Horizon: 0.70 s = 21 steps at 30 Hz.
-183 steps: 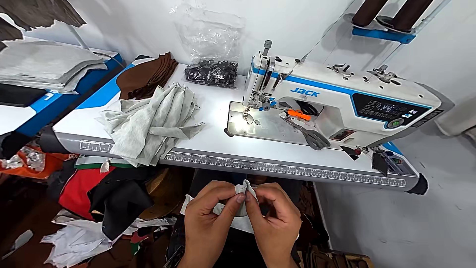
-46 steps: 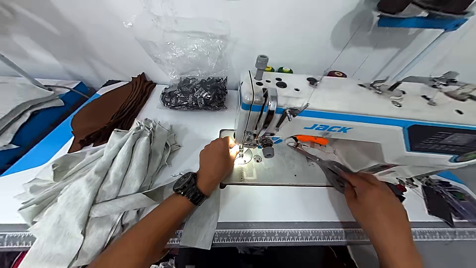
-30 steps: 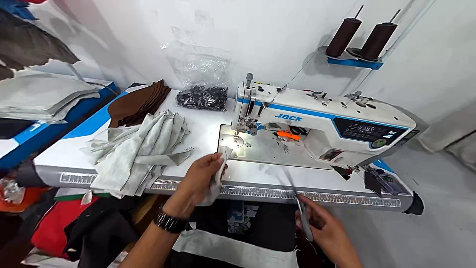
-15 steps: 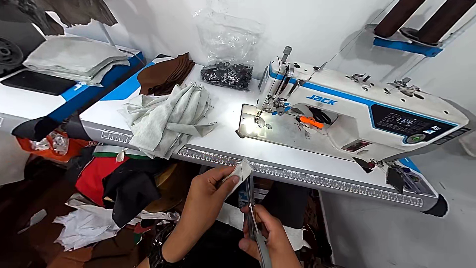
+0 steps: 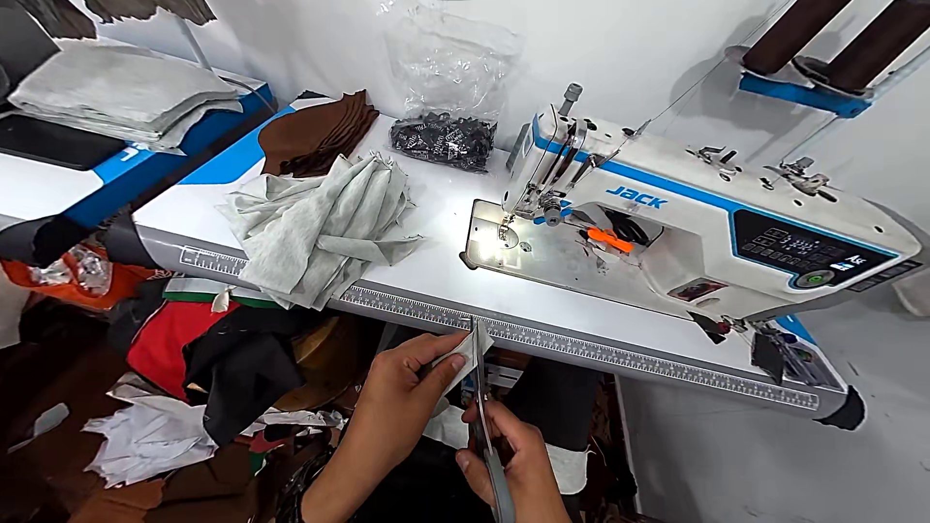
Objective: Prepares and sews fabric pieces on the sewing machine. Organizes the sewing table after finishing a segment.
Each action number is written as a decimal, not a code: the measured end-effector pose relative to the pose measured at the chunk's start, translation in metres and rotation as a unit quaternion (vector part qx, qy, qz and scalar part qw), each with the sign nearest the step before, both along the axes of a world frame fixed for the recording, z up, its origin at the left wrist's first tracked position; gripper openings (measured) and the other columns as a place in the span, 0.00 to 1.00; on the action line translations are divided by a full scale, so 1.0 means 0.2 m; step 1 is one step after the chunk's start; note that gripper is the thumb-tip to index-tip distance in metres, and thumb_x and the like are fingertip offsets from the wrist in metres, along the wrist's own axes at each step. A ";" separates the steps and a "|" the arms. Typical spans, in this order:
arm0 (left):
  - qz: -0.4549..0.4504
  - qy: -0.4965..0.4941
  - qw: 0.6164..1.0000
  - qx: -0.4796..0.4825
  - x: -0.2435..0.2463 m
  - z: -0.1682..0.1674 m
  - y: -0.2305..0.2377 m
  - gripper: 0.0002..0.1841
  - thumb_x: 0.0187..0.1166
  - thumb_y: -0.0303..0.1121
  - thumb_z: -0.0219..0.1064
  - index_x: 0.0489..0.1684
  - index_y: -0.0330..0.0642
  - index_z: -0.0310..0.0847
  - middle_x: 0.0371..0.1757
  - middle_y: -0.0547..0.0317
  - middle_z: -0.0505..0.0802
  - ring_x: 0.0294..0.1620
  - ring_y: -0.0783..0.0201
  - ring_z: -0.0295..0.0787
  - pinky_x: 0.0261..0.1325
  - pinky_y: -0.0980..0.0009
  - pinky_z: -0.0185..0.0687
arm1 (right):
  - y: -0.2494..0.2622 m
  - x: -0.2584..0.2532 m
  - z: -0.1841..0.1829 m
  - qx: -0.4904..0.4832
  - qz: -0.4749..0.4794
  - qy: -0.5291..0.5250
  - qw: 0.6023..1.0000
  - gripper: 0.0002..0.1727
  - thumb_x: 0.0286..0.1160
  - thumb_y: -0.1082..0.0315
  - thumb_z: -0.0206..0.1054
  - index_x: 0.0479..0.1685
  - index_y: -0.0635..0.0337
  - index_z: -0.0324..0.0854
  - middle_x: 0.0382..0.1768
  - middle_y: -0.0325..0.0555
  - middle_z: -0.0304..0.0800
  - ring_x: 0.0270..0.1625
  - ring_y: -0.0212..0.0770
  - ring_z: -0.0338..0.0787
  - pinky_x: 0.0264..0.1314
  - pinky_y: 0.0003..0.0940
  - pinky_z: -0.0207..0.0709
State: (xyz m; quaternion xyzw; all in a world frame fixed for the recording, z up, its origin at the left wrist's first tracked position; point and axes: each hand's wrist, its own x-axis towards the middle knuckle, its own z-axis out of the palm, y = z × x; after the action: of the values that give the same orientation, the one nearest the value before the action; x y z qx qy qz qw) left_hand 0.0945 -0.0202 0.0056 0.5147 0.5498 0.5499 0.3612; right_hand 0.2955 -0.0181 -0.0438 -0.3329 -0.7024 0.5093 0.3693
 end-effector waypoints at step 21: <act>-0.006 -0.081 0.997 -0.008 -0.25 0.33 0.04 0.06 0.79 0.30 0.69 0.34 0.43 0.91 0.27 0.54 0.93 0.24 0.68 0.87 0.29 0.77 0.84 | 0.13 0.23 0.14 -0.102 0.182 0.096 0.973 0.39 0.72 0.37 0.72 0.71 0.60 0.78 0.41 0.42 0.90 0.39 0.35 0.90 0.40 0.32 0.86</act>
State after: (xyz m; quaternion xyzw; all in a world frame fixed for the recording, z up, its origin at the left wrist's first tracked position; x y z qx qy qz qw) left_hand 0.0452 -0.0126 0.0710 0.4689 0.5201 0.5833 0.4115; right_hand 0.3417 0.0070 -0.0153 -0.1849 -0.6564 0.6669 0.3003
